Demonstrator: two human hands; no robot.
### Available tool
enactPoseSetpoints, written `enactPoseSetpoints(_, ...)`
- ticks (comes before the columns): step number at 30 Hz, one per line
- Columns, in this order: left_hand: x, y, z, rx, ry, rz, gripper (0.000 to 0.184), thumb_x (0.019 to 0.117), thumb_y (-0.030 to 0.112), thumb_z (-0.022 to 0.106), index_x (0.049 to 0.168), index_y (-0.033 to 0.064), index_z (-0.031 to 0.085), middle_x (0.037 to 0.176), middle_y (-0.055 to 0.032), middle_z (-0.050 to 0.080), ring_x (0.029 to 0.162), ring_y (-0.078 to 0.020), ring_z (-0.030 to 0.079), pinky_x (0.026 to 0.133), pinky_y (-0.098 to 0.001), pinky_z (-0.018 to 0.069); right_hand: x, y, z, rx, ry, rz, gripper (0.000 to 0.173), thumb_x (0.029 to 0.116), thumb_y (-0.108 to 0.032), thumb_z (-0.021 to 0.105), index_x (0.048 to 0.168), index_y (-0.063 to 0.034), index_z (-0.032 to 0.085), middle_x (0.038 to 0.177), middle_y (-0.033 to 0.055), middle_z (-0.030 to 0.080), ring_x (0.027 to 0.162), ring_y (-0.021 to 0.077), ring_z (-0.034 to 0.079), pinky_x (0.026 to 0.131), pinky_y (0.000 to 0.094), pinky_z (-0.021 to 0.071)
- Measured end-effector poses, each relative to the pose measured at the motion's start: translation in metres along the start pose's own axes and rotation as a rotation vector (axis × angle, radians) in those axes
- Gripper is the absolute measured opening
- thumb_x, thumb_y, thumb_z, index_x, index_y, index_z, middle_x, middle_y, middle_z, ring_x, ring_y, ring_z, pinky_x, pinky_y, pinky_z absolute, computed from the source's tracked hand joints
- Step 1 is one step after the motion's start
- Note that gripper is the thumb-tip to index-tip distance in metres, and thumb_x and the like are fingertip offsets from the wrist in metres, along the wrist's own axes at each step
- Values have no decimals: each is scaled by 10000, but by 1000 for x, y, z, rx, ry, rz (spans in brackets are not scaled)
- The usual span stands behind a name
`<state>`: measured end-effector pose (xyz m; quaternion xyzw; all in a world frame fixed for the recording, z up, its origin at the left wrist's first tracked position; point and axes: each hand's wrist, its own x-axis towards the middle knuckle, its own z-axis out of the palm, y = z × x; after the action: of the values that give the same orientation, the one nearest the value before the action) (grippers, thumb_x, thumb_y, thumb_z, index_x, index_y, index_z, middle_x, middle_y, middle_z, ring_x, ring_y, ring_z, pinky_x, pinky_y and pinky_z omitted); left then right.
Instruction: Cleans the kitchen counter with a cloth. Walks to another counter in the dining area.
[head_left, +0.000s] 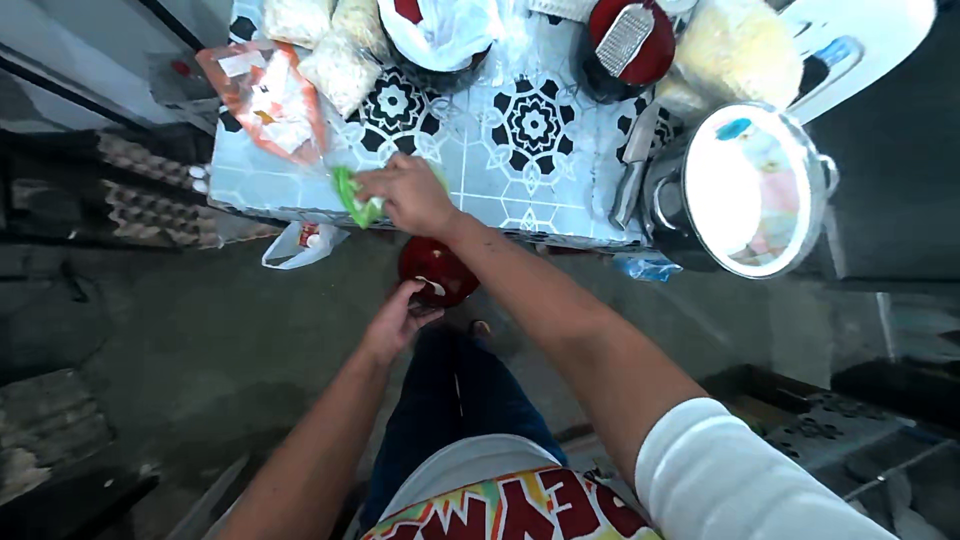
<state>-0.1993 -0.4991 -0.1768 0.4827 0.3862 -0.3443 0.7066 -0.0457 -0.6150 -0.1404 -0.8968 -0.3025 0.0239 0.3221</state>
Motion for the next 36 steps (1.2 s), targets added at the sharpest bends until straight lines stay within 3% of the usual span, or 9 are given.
enactPoseSetpoints(3, -4, -4, 7, -12, 10, 28, 374, 1056, 244, 489, 1380, 58, 480, 1157, -186, 649, 976, -299, 697, 828, -450, 607, -33, -2, -26, 229, -31, -7, 370, 892, 91, 549, 1077, -101, 805, 1251, 73, 733, 1194, 298, 631, 1071, 527, 441)
enactPoseSetpoints(5, -6, -9, 9, -17, 5, 45, 365, 1053, 241, 496, 1364, 51, 489, 1142, -184, 648, 963, -295, 696, 815, -444, 609, -65, -6, -65, 494, 85, 195, 343, 960, 99, 465, 1175, 38, 725, 1256, 171, 704, 1165, 244, 660, 1036, 421, 515)
enactPoseSetpoints(8, -8, -18, 10, -45, 22, 50, 336, 1042, 223, 520, 1324, 40, 510, 1076, -170, 663, 907, -281, 705, 784, -432, 616, -129, -12, -130, 574, 365, 565, 374, 1043, -91, 439, 1375, -16, 594, 1181, 132, 689, 877, 143, 681, 740, 347, 596)
enactPoseSetpoints(10, -6, -24, 7, -57, 37, 55, 338, 1043, 226, 528, 1322, 36, 515, 1074, -168, 664, 896, -275, 707, 777, -425, 619, -180, -5, -156, 320, 320, 627, 455, 1061, -261, 490, 1481, -90, 514, 1469, 98, 550, 1155, 172, 637, 921, 412, 569)
enactPoseSetpoints(12, 1, -32, 1, -59, 57, 54, 368, 1036, 226, 545, 1354, 47, 500, 1105, -178, 652, 911, -284, 701, 778, -432, 616, -221, 19, -157, -15, 63, 564, 779, 960, -372, 672, 1591, -53, 347, 1691, 179, 220, 1511, 326, 333, 1184, 548, 357)
enactPoseSetpoints(15, 16, -44, -7, -64, 73, 20, 432, 1021, 215, 565, 1418, 77, 467, 1175, -197, 622, 957, -307, 680, 799, -448, 602, -245, 54, -130, -423, -245, 452, 1157, 697, -153, 937, 1627, -55, 255, 1685, 289, 120, 1558, 490, 111, 1227, 681, 170)
enactPoseSetpoints(18, 30, -53, -13, -63, 74, 4, 438, 1012, 215, 579, 1412, 73, 472, 1183, -202, 623, 941, -298, 684, 779, -427, 604, -239, 84, -114, -567, -183, 325, 1194, 582, 13, 946, 1599, -105, 331, 1672, 283, 189, 1539, 492, 199, 1229, 654, 232)
enactPoseSetpoints(21, 39, -55, -16, -63, 59, -23, 469, 1030, 218, 564, 1464, 99, 434, 1219, -210, 608, 962, -306, 679, 796, -433, 599, -224, 93, -103, -587, -123, 193, 1241, 539, -45, 978, 1592, -65, 321, 1664, 309, 179, 1528, 516, 204, 1236, 640, 232)
enactPoseSetpoints(36, 104, -31, -30, -103, -21, 19, 476, 992, 208, 597, 1432, 86, 460, 1208, -192, 620, 986, -299, 673, 821, -461, 594, -92, 28, -11, -648, -81, 39, 1054, 692, -107, 910, 1583, -50, 349, 1622, 343, 262, 1502, 540, 251, 1232, 654, 212)
